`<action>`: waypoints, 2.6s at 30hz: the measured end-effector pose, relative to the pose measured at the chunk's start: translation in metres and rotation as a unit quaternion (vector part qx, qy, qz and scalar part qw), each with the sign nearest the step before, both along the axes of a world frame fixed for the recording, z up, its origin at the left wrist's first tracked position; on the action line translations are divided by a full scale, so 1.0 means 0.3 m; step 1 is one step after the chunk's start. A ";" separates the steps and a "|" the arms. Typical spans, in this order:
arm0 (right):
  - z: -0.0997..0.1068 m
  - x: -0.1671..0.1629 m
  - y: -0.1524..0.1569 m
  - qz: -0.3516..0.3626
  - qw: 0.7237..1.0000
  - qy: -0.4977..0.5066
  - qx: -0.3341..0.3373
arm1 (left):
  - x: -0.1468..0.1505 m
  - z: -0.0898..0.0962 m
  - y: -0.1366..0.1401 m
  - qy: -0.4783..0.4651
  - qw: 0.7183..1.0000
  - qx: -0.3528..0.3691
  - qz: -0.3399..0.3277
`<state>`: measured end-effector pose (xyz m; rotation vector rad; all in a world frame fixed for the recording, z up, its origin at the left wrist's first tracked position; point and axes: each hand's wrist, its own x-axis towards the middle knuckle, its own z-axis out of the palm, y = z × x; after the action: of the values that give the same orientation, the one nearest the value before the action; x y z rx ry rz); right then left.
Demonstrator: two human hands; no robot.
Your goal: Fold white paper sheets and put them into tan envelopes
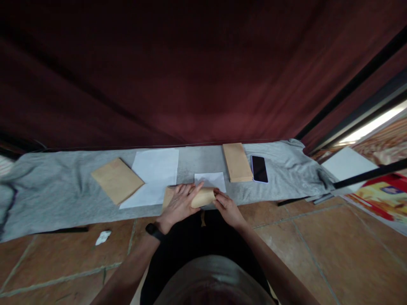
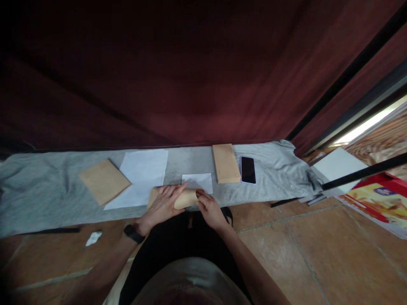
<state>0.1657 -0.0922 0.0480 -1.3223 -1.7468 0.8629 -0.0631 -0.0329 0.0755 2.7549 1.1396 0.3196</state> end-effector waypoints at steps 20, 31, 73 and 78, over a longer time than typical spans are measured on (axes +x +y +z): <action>-0.060 0.104 0.119 -0.240 0.952 -0.147 -0.119 | -0.079 -0.031 0.016 0.006 0.997 0.043 0.067; -0.023 -0.010 0.207 -0.275 0.892 -0.313 -0.174 | -0.136 -0.047 0.010 0.017 0.994 0.064 0.089; -0.028 0.261 0.038 -0.158 0.973 0.123 -0.116 | -0.140 -0.074 -0.011 0.024 0.995 0.084 0.046; -0.023 0.238 0.052 -0.200 0.964 0.135 -0.115 | -0.144 -0.077 -0.005 0.027 0.998 0.060 0.026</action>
<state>0.2371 -0.0767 0.0411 -1.5564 -1.1425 0.9764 -0.1063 -0.0345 0.0523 2.8560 1.2466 0.3325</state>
